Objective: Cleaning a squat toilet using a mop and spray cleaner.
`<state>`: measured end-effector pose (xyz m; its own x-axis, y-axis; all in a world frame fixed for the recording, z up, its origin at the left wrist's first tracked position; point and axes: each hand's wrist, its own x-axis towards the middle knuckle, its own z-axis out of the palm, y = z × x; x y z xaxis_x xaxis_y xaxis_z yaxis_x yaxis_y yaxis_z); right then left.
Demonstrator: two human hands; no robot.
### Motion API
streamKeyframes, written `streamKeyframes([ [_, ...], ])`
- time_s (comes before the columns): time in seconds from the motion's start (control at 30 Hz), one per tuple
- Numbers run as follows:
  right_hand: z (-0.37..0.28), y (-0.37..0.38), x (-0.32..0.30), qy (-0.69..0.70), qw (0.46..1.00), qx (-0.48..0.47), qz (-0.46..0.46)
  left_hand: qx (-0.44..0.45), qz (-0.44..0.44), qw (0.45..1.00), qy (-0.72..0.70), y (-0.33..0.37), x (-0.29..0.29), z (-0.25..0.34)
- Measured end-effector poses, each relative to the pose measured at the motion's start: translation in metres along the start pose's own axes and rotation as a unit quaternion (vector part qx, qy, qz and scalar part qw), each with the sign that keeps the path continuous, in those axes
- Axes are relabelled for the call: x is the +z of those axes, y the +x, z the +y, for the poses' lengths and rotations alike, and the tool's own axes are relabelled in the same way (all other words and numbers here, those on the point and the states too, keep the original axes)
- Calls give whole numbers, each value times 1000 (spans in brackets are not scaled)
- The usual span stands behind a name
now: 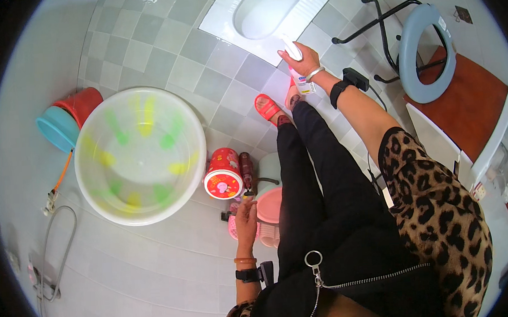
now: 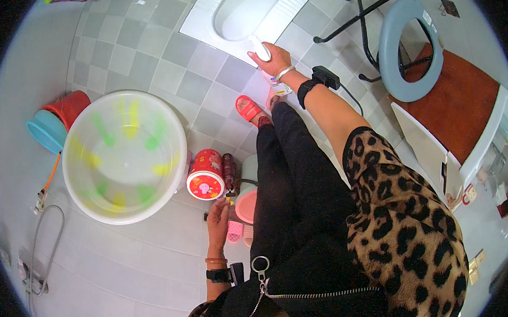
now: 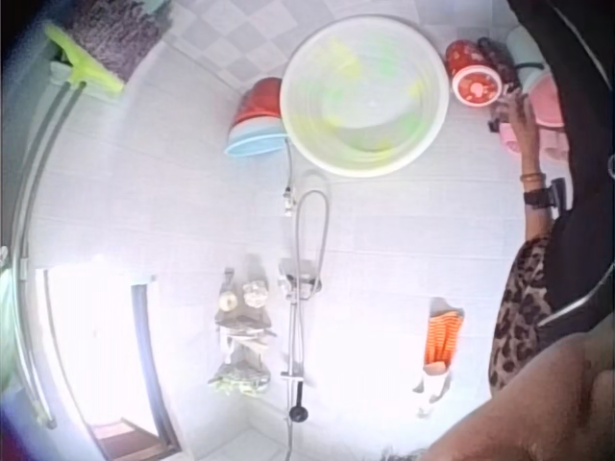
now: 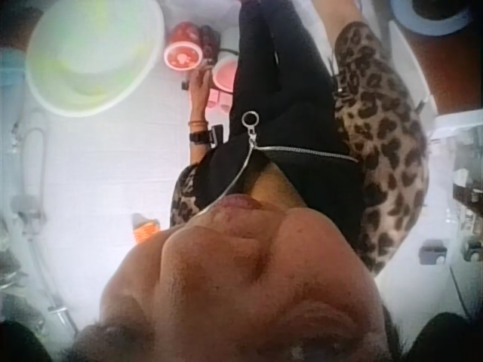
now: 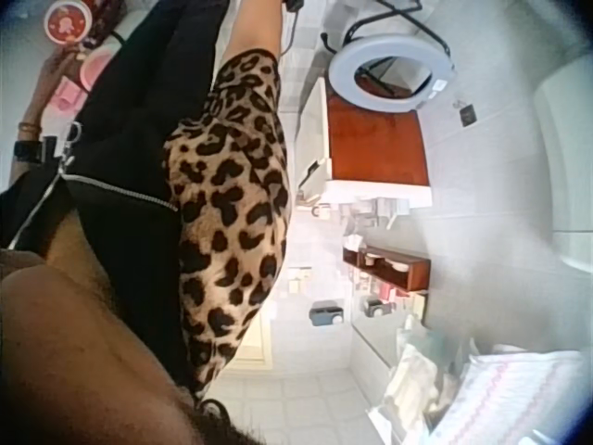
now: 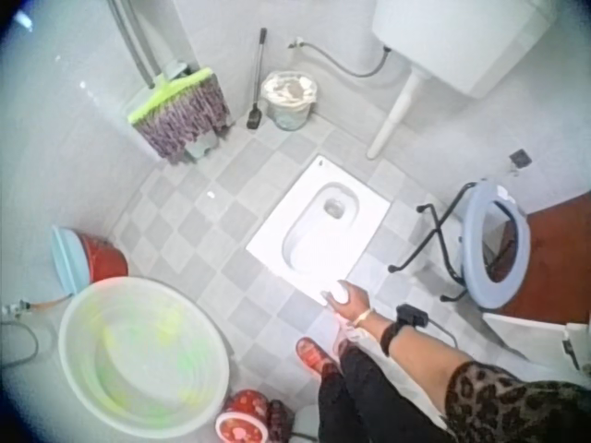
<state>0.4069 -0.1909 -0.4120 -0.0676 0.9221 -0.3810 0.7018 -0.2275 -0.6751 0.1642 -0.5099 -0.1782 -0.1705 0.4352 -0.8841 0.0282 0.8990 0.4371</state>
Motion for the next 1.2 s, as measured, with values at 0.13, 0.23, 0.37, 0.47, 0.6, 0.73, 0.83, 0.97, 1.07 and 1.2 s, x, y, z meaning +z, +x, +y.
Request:
streamKeyframes([
  [0.13, -1, -2, 5, 0, 999, -11, 34, -6, 2, 1000, -5, -2, -3, -2],
  [0.23, 0, -5, 16, 35, 997, 1, 73, -9, 2, 1000, 2, -3, -3, 1],
  [0.37, 7, -9, 33, 191, 972, -40, 134, -16, -4, 1000, 20, -1, -2, 2],
  [0.47, 8, -8, 38, 209, 972, -26, 100, -11, -1, 1000, 14, 0, -1, 0],
  [0.6, -3, 0, 42, 58, 991, 73, 98, -4, 7, 1000, 10, 0, -1, -6],
  [0.73, 9, 10, 44, 4, 982, 152, 115, -7, 1, 999, 39, -2, 1, -6],
  [0.83, -3, 11, 45, 57, 966, 214, 133, -1, 5, 999, 33, -2, -5, -14],
  [0.97, 5, 11, 39, 219, 951, 186, 118, 32, -29, 998, 52, 21, 2, -8],
  [1.07, -21, -1, 29, 306, 940, 83, 123, 92, -42, 995, 16, 69, 12, -9],
  [1.2, -69, -32, -3, 351, 933, 11, 81, 282, 16, 935, 215, 138, 39, 68],
])
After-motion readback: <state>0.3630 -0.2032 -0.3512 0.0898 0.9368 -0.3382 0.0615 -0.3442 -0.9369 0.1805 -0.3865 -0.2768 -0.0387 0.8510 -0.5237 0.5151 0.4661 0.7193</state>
